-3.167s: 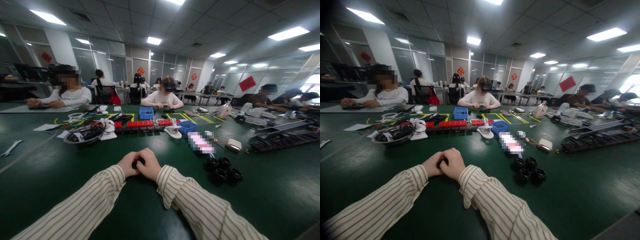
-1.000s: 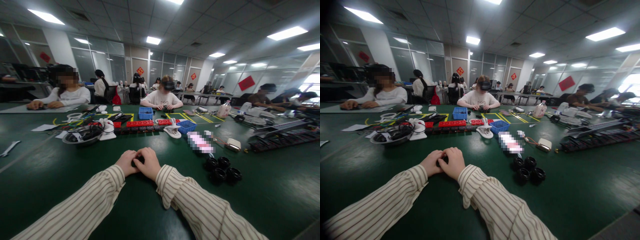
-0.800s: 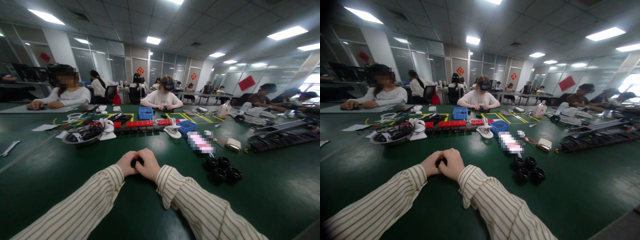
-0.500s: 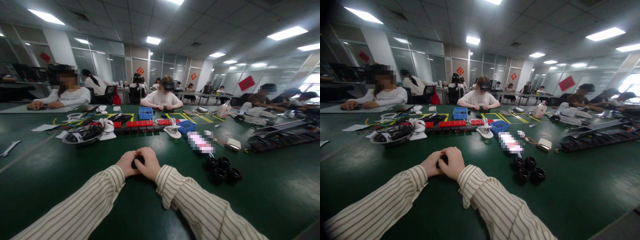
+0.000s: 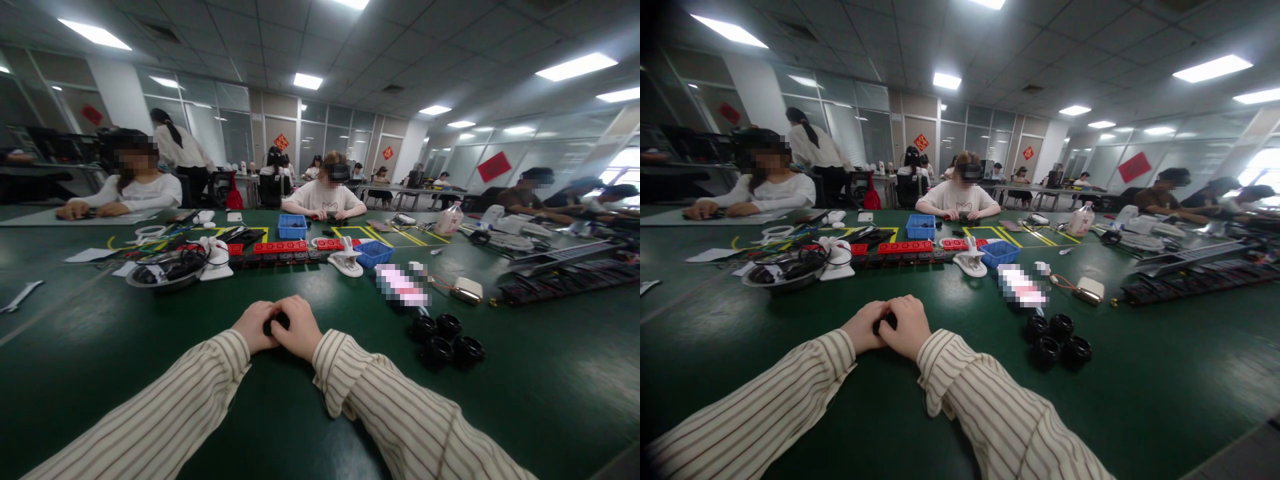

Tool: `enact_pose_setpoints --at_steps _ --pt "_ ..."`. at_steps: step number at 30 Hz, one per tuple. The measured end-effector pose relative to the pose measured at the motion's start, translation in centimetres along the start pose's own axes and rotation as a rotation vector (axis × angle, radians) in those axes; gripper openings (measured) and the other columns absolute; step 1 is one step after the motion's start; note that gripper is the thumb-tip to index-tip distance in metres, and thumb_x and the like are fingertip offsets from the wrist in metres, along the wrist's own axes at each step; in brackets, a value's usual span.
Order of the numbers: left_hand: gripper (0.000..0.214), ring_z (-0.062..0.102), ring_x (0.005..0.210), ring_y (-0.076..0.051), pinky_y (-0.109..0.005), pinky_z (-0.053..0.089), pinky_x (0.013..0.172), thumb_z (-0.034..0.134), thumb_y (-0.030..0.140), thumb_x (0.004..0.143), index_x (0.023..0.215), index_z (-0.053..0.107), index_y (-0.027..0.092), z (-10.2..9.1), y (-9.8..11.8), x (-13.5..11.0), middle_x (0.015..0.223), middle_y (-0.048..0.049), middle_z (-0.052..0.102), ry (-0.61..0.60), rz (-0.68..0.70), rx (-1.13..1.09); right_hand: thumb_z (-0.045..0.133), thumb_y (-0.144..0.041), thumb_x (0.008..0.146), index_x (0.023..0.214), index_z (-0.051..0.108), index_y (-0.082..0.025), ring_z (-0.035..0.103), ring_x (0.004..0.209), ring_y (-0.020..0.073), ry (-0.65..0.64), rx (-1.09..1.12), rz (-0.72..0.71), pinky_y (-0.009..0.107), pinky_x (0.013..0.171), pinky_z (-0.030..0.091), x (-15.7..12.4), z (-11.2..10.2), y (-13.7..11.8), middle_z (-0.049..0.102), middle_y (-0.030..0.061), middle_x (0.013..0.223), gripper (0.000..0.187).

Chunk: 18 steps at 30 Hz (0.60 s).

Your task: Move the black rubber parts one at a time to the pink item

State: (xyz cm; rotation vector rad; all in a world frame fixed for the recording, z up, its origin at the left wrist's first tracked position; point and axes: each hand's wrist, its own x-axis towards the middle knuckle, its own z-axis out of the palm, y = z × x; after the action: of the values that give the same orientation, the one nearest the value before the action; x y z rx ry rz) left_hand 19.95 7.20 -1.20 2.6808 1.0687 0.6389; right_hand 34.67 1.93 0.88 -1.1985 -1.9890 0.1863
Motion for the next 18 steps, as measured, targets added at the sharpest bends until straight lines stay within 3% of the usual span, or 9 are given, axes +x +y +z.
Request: enact_pose_setpoints --at_steps 6,11,14,18 --pt "0.045 0.056 0.096 -0.027 -0.039 0.044 0.088 0.065 0.029 0.058 0.1 0.058 0.016 0.1 -0.35 -0.24 0.1 -0.0087 0.061 -0.009 0.0 -0.118 0.053 -0.007 0.067 0.084 0.056 -0.018 0.051 0.088 0.0178 -0.023 0.051 -0.064 0.032 0.083 0.038 -0.14 -0.31 -0.3 0.061 0.0023 0.085 0.02" --pt "0.051 0.055 0.098 -0.029 -0.043 0.04 0.091 0.07 0.042 0.056 0.098 0.057 0.016 0.36 -0.2 -0.21 0.102 -0.0101 0.06 0.015 -0.005 -0.031 0.06 -0.023 0.074 0.094 0.055 -0.016 0.049 0.091 0.0192 0.063 0.015 0.006 0.034 0.084 0.037 -0.15 -0.31 -0.4 0.058 0.0051 0.094 0.022" --pt "0.043 0.056 0.089 -0.026 -0.041 0.042 0.085 0.07 0.043 0.056 0.087 0.057 0.016 0.3 0.07 -0.13 0.09 -0.0072 0.06 0.021 -0.017 0.034 0.064 -0.033 0.073 0.091 0.055 -0.016 0.048 0.088 0.0197 0.069 -0.05 0.074 0.034 0.081 0.038 -0.07 -0.21 -0.34 0.056 0.0053 0.091 0.026" --pt "0.027 0.055 0.085 -0.024 -0.038 0.043 0.082 0.067 0.033 0.058 0.078 0.057 0.018 0.34 0.17 0.01 0.086 -0.0058 0.06 0.018 -0.03 0.085 0.064 -0.035 0.074 0.086 0.056 -0.018 0.048 0.082 0.0186 0.049 -0.086 0.1 0.033 0.077 0.037 0.0 0.03 -0.13 0.056 0.0031 0.084 0.022"
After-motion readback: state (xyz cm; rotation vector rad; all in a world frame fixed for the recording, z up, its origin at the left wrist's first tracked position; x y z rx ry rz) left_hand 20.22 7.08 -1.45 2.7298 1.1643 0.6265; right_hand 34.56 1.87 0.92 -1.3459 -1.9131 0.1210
